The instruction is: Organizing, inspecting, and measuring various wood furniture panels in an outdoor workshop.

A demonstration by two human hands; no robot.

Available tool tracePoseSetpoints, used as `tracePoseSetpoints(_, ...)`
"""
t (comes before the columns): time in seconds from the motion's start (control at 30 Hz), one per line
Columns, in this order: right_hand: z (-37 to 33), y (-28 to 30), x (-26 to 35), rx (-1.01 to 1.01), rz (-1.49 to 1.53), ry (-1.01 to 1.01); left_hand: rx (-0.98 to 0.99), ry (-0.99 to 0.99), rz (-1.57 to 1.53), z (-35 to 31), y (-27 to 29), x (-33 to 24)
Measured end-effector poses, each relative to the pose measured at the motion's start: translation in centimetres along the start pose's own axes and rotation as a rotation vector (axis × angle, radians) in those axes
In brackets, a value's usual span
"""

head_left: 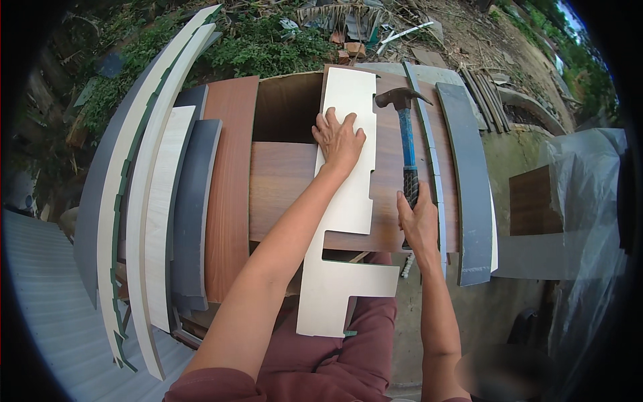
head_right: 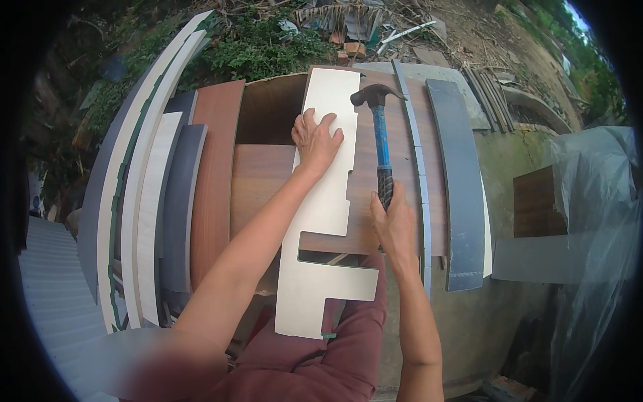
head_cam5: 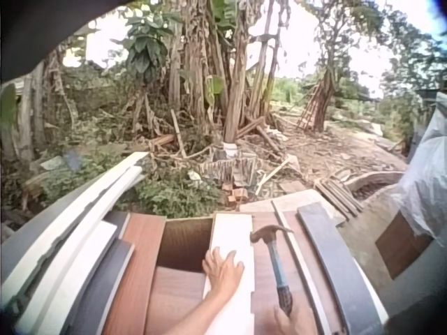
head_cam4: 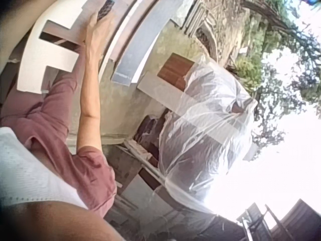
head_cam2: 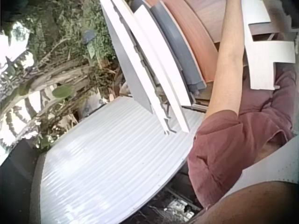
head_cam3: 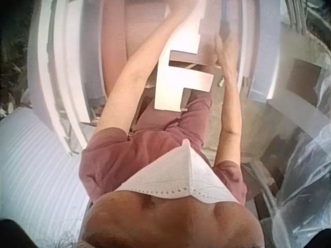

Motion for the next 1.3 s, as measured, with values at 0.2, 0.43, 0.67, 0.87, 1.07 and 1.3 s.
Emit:
tracePoseSetpoints(0.2, -0.3, -2.0, -0.6, 0.028, -0.063, 0.003, -0.054, -0.017, 0.032, -0.1, 0.2, -0.2)
tracePoseSetpoints(0.43, -1.3, -1.1, -0.2, 0.118, 0.032, -0.099, -0.003, 0.048, -0.099, -0.2, 1.5, 1.2)
tracePoseSetpoints(0.67, -1.4, -2.7, 3.2, 0.166, 0.031, 0.057, 0.002, 0.101, -0.106, -0.2, 2.6, 3.7)
tracePoseSetpoints(0.87, -1.4, -3.5, 6.4, 0.094, 0.037, 0.119, -0.098, 0.135, -0.116, 0.9, 2.9, 5.2)
tracePoseSetpoints(1.07, -0.9, -5.0, 2.8, 0.16, -0.094, 0.173, -0.159, 0.098, -0.104, 0.4, 2.6, 5.0)
tracePoseSetpoints(1.3, -4.9, -0.5, 1.0, 0.156, 0.023, -0.043, -0.044, 0.059, -0.001, 0.1, 3.1, 4.2)
Point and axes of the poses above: each hand's wrist, its own z-axis towards the middle knuckle, its own y-axis out of the back of the hand, x = y × z, the point moved 6 cm from there along z, towards the middle knuckle, and after that the axes turned 10 degrees about -x, right-handed, at the moved point
